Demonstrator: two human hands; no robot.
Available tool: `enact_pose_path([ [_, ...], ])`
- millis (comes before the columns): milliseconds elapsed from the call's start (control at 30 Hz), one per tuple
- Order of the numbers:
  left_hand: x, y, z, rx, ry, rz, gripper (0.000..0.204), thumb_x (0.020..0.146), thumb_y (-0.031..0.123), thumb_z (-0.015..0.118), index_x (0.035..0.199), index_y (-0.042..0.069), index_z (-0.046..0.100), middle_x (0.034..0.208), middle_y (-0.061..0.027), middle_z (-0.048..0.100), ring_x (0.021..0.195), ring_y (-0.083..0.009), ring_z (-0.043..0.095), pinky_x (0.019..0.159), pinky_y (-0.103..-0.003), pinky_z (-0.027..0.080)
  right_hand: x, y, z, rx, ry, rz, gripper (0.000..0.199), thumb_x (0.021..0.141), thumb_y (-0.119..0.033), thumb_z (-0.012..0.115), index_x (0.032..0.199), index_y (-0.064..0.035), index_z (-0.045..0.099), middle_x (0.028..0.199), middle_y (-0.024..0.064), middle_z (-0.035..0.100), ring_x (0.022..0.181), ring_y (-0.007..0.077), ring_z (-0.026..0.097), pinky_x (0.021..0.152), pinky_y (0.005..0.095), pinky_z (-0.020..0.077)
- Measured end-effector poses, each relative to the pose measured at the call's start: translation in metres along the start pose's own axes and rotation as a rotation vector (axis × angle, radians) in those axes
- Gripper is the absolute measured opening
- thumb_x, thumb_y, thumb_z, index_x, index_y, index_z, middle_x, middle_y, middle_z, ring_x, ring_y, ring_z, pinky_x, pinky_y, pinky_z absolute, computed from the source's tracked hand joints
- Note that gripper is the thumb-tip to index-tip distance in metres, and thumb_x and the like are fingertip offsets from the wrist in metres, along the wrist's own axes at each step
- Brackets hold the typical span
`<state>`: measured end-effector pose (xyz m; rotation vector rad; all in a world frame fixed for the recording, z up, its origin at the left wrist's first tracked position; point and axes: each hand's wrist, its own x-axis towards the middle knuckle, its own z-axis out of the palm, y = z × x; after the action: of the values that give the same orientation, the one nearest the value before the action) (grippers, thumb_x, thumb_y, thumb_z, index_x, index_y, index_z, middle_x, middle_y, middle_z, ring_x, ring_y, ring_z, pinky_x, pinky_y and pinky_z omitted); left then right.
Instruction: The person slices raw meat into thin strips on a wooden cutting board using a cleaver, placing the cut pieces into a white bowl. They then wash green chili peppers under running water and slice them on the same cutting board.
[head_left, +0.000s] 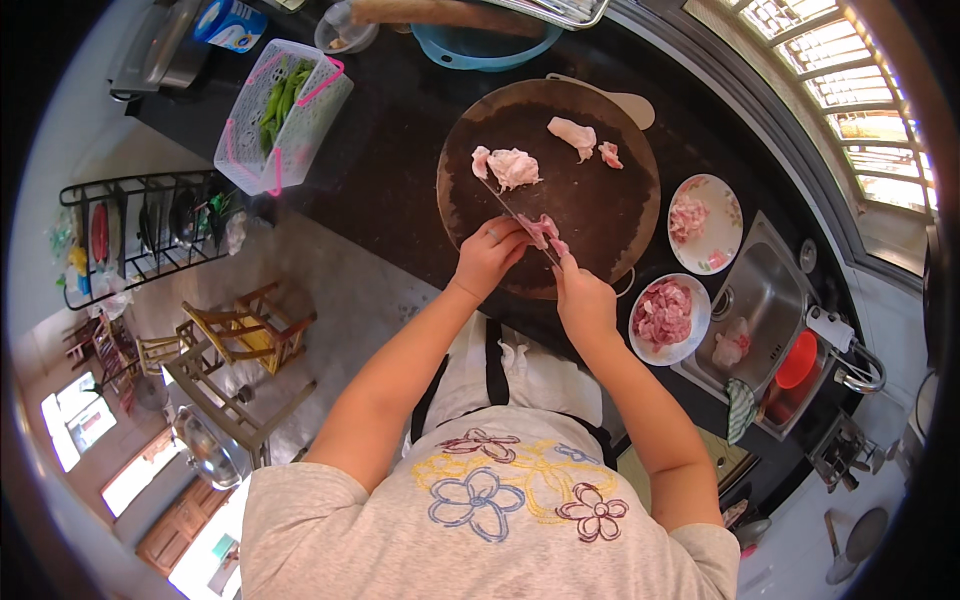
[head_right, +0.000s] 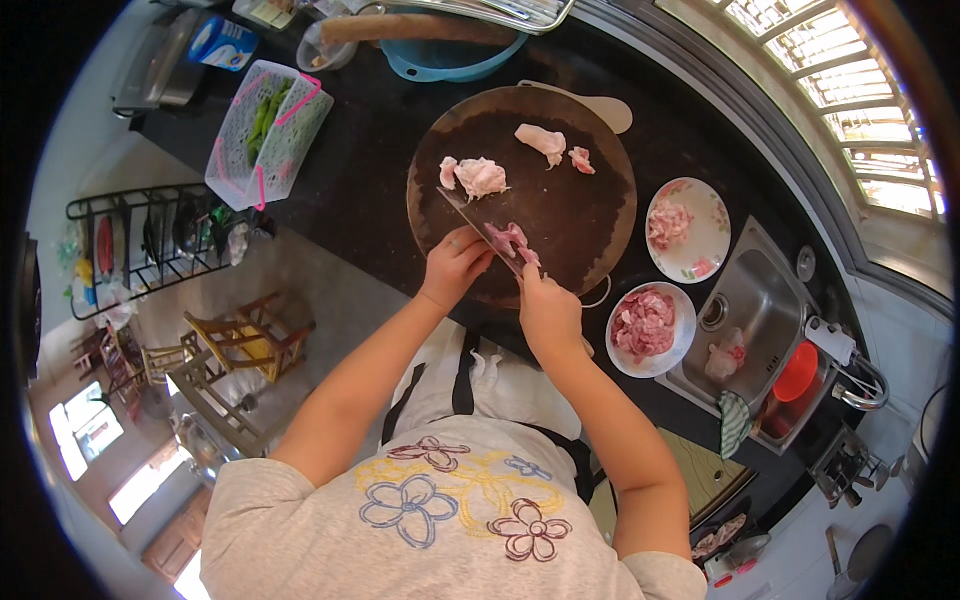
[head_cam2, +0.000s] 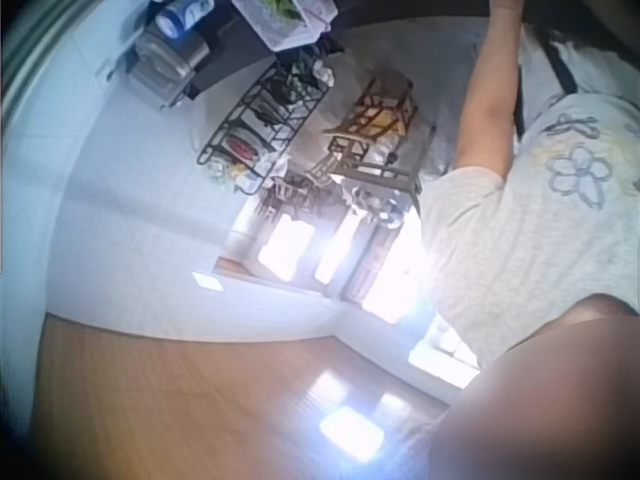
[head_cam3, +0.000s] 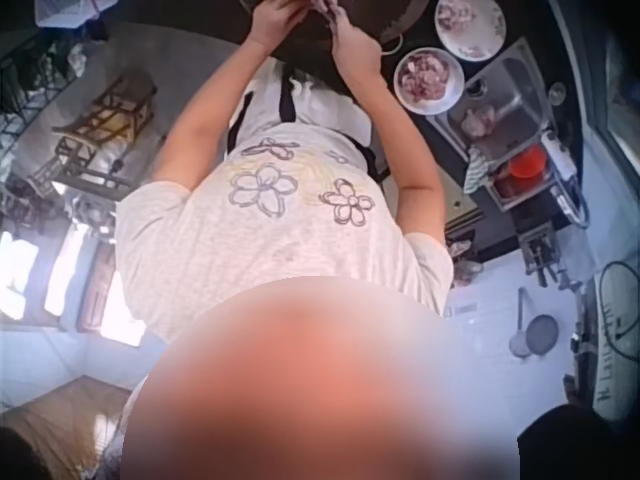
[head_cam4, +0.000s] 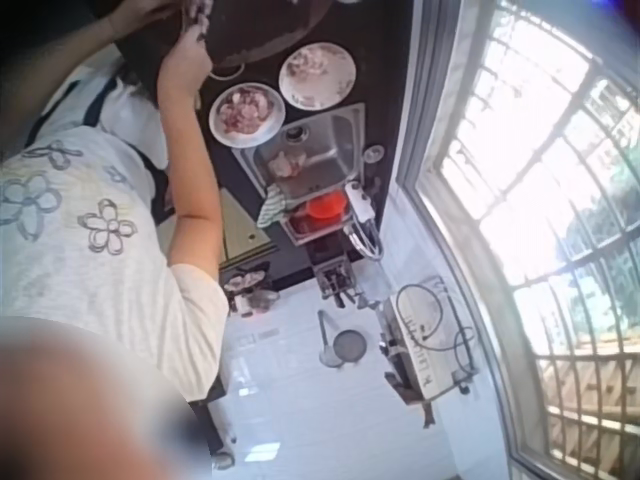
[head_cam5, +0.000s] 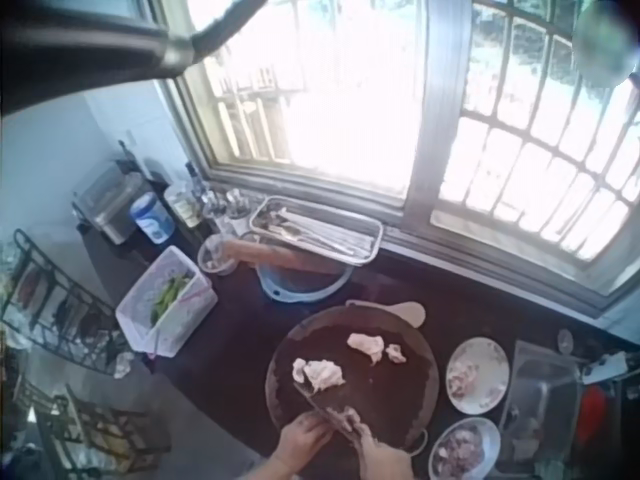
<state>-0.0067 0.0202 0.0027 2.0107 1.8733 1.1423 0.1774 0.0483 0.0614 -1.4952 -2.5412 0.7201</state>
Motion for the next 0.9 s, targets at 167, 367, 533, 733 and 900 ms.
enact_pose_path([
  [167,-0.003,-0.004,0.005,-0.02,0.007,0.004,0.022,0.071,0.006,0.072,0.092,0.013,0.068,0.1,-0.0012,0.065,0.095,-0.0231,0.064,0.078,-0.033,0.055,-0.019,0.009,-0.013,-0.045,-0.118,0.052,0.017,0.093,-0.019,0.055,0.104,-0.0058,0.055,0.067,0.0163,0.063,0.06,0.0361,0.063,0.053,0.0462,0.049],
  [367,0.003,0.001,0.001,-0.009,-0.011,-0.015,0.024,0.071,0.007,0.072,0.093,0.013,0.068,0.101,-0.0002,0.066,0.097,-0.0222,0.064,0.078,-0.032,0.055,0.018,-0.007,0.004,0.004,-0.039,0.025,0.018,0.093,-0.019,0.055,0.104,-0.0058,0.055,0.065,0.0175,0.063,0.059,0.037,0.064,0.055,0.0471,0.0504],
  [533,0.0,-0.003,0.001,-0.033,-0.022,0.019,0.023,0.071,0.006,0.071,0.093,0.013,0.067,0.101,-0.0002,0.066,0.097,-0.022,0.064,0.078,-0.032,0.055,-0.003,-0.002,-0.013,-0.062,-0.177,0.064,0.017,0.092,-0.019,0.055,0.099,-0.0035,0.053,0.064,0.0164,0.063,0.06,0.0355,0.065,0.053,0.0459,0.0516],
  [733,0.001,-0.002,0.001,-0.036,-0.036,-0.002,0.023,0.07,0.004,0.072,0.091,0.011,0.067,0.1,-0.0021,0.067,0.095,-0.0238,0.064,0.078,-0.033,0.055,0.018,-0.009,0.006,-0.014,-0.102,0.033,0.024,0.093,-0.019,0.052,0.11,-0.0014,0.054,0.067,0.0181,0.064,0.06,0.0357,0.066,0.054,0.0454,0.0517],
  [900,-0.002,-0.003,-0.001,-0.036,-0.059,0.023,0.023,0.07,0.002,0.072,0.091,0.011,0.067,0.101,-0.0034,0.067,0.095,-0.0249,0.065,0.079,-0.033,0.055,0.043,0.0,0.012,0.069,-0.066,0.021,0.019,0.094,-0.02,0.051,0.106,-0.005,0.056,0.069,0.0193,0.065,0.063,0.0386,0.065,0.057,0.047,0.0515],
])
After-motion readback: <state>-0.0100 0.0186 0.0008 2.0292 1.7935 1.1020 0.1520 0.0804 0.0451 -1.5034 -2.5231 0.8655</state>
